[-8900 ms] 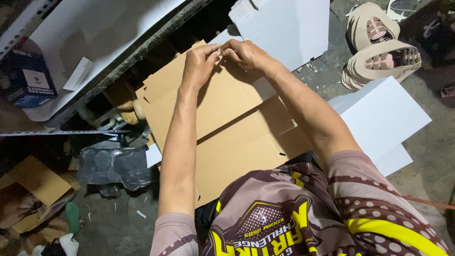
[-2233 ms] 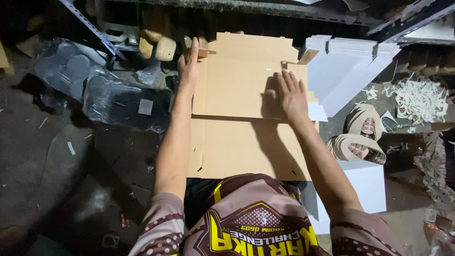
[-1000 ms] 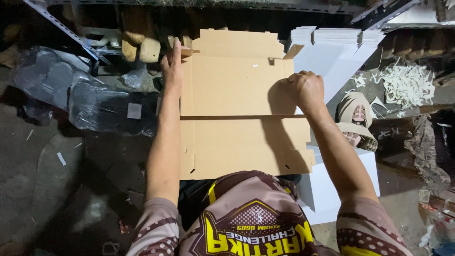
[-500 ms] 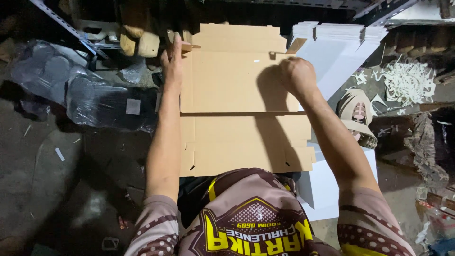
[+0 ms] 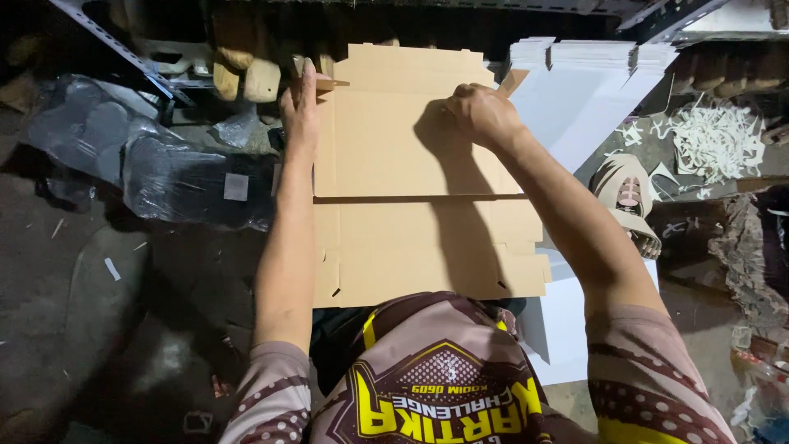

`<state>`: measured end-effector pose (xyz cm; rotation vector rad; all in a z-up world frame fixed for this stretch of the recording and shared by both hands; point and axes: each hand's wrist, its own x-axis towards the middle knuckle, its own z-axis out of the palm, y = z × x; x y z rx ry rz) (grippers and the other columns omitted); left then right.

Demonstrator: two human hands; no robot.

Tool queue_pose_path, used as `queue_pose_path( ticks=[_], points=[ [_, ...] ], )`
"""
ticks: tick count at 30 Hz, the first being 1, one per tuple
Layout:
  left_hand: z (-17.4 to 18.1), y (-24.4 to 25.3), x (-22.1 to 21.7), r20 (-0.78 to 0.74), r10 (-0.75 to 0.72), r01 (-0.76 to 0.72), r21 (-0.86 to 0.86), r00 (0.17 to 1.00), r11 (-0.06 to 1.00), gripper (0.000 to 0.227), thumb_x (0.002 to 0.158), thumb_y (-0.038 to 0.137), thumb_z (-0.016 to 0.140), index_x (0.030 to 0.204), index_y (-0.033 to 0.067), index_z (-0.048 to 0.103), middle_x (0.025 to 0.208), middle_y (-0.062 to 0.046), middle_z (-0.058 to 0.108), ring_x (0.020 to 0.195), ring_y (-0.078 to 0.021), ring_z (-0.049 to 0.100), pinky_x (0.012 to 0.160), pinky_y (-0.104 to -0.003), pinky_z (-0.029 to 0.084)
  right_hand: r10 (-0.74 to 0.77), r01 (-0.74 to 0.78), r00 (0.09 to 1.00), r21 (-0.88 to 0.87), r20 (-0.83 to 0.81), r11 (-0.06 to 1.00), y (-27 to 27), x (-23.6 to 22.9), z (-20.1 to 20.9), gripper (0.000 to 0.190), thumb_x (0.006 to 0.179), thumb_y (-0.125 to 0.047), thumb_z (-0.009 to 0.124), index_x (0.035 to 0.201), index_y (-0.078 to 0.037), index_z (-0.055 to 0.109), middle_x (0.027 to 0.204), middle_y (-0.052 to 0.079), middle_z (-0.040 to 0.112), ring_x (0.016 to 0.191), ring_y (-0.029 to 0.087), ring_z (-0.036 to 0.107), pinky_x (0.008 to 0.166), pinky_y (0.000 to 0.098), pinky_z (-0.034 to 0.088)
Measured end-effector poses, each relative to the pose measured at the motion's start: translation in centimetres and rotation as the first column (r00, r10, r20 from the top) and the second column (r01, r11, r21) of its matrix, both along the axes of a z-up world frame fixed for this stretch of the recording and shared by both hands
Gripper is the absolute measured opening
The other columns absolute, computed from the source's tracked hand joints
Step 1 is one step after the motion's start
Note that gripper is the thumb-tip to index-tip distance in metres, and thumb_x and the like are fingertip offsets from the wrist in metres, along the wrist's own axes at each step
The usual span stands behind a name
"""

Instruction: Assembling a cardboard box by folding flaps and inserting paper linings.

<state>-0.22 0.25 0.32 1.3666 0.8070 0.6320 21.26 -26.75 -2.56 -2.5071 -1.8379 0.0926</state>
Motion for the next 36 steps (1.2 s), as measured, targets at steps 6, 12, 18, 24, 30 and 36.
queue_pose_path(
  ticks=[6,12,18,24,30,36],
  points=[
    [-0.8,0.0,0.4,0.035,0.003,-0.002,-0.038,0.999,0.999,0.054,0.087,0.062,0.059,0.086,0.0117,0.077,0.091,-0.004,0.075,0.09,-0.0152,0.071,0.081,-0.027,0.057,0.06,-0.061,0.954,-0.008,0.293,0.998,0.0,1.5,-4.5,0.027,0.104,-0.028,0.055,0.081,-0.024,0.069,0.083,-0.004,0.067,0.072,0.016,0.066,0.047,0.0322,0.05],
    [-1.2,0.3,0.3,0.062,0.021,-0.02,-0.016,0.998,1.0,0.052,0.088,0.061,0.06,0.086,0.0121,0.075,0.092,-0.003,0.075,0.091,-0.0162,0.071,0.084,-0.028,0.056,0.02,-0.02,0.946,-0.002,0.322,1.0,-1.6,2.0,-1.9,0.008,0.09,-0.028,0.062,0.084,-0.025,0.066,0.081,-0.005,0.066,0.072,0.015,0.069,0.049,0.0328,0.049],
    [-0.1,0.5,0.2,-0.034,0.019,-0.017,0.045,0.999,0.999,0.054,0.089,0.064,0.053,0.082,0.0156,0.076,0.091,-0.004,0.074,0.09,-0.0166,0.07,0.086,-0.029,0.051,-0.673,0.586,0.738,-0.54,0.048,0.604,-9.4,2.8,10.3,0.04,0.097,-0.006,0.039,0.102,0.005,0.077,0.101,0.032,0.076,0.089,0.046,0.074,0.077,0.0545,0.061],
    [0.3,0.0,0.2,-0.064,0.025,-0.025,0.004,0.998,1.0,0.059,0.085,0.068,0.053,0.085,0.0148,0.077,0.095,-0.004,0.076,0.094,-0.0173,0.071,0.085,-0.029,0.054,-0.639,0.679,0.731,-0.344,0.239,0.648,-15.8,5.3,6.0,0.046,0.116,-0.014,0.039,0.091,0.001,0.075,0.076,0.021,0.075,0.063,0.037,0.074,0.056,0.0494,0.064],
    [0.1,0.1,0.4,-0.141,0.062,-0.057,0.039,0.988,0.998,0.061,0.08,0.073,0.055,0.086,0.0183,0.081,0.097,-0.006,0.08,0.097,-0.0221,0.075,0.087,-0.031,0.053,-0.26,0.307,0.951,0.387,-0.17,0.869,-3.0,-1.4,6.0,0.007,0.093,-0.008,0.073,0.096,-0.014,0.074,0.089,0.008,0.07,0.073,0.026,0.063,0.062,0.0384,0.046],
    [2.1,-0.4,0.2,-0.167,0.071,-0.075,-0.016,0.983,0.997,0.062,0.077,0.074,0.055,0.085,0.0187,0.081,0.104,-0.005,0.078,0.104,-0.0216,0.07,0.097,-0.032,0.046,0.137,0.155,0.925,0.681,-0.355,0.716,10.6,-9.1,7.1,0.015,0.099,-0.006,0.077,0.112,0.0,0.077,0.107,0.015,0.075,0.089,0.03,0.075,0.079,0.0364,0.059]
  ],
)
